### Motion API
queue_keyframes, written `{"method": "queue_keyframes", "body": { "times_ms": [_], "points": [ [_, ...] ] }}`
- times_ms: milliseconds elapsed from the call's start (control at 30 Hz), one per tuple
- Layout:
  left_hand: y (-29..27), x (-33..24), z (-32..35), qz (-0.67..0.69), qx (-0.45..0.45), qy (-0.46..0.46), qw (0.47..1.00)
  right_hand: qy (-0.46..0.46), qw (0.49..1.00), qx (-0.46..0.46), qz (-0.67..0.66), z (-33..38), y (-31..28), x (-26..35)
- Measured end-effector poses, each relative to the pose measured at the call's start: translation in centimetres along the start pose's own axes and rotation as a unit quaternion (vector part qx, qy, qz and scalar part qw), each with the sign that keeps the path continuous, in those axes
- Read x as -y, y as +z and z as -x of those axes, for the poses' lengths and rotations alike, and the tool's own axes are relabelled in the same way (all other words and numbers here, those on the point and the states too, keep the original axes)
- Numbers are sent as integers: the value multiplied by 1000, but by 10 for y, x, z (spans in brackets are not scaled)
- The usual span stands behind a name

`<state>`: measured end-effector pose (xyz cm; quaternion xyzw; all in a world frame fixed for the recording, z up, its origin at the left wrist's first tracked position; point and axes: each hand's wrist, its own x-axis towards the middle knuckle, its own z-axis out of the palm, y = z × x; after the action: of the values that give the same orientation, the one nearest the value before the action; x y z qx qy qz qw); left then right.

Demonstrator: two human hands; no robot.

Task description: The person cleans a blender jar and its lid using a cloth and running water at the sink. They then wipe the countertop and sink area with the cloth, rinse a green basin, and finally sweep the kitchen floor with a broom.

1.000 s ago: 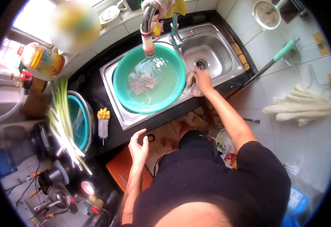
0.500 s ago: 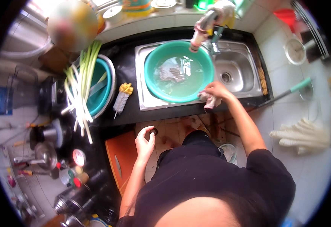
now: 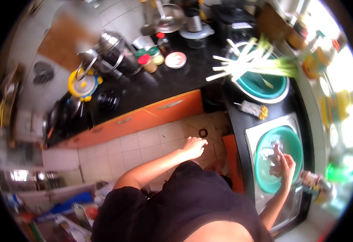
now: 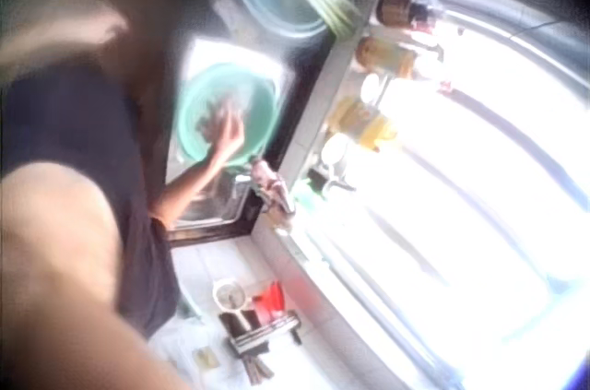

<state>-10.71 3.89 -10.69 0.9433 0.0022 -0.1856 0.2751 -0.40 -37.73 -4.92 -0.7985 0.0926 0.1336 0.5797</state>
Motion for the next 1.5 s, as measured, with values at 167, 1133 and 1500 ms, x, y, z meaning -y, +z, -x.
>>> {"method": "queue_keyframes", "body": {
  "times_ms": [167, 1133, 1500],
  "points": [
    [9, 14, 63, -5, -33, -103, 994, -28, 986, 137, 90, -64, 45, 17],
    [-216, 422, 118, -163, -292, -432, 837, -206, 847, 69, 485, 33, 273, 23],
    [-257, 413, 143, 73, -387, -364, 844, -258, 853, 89, 445, 49, 306, 48]
  ]
}}
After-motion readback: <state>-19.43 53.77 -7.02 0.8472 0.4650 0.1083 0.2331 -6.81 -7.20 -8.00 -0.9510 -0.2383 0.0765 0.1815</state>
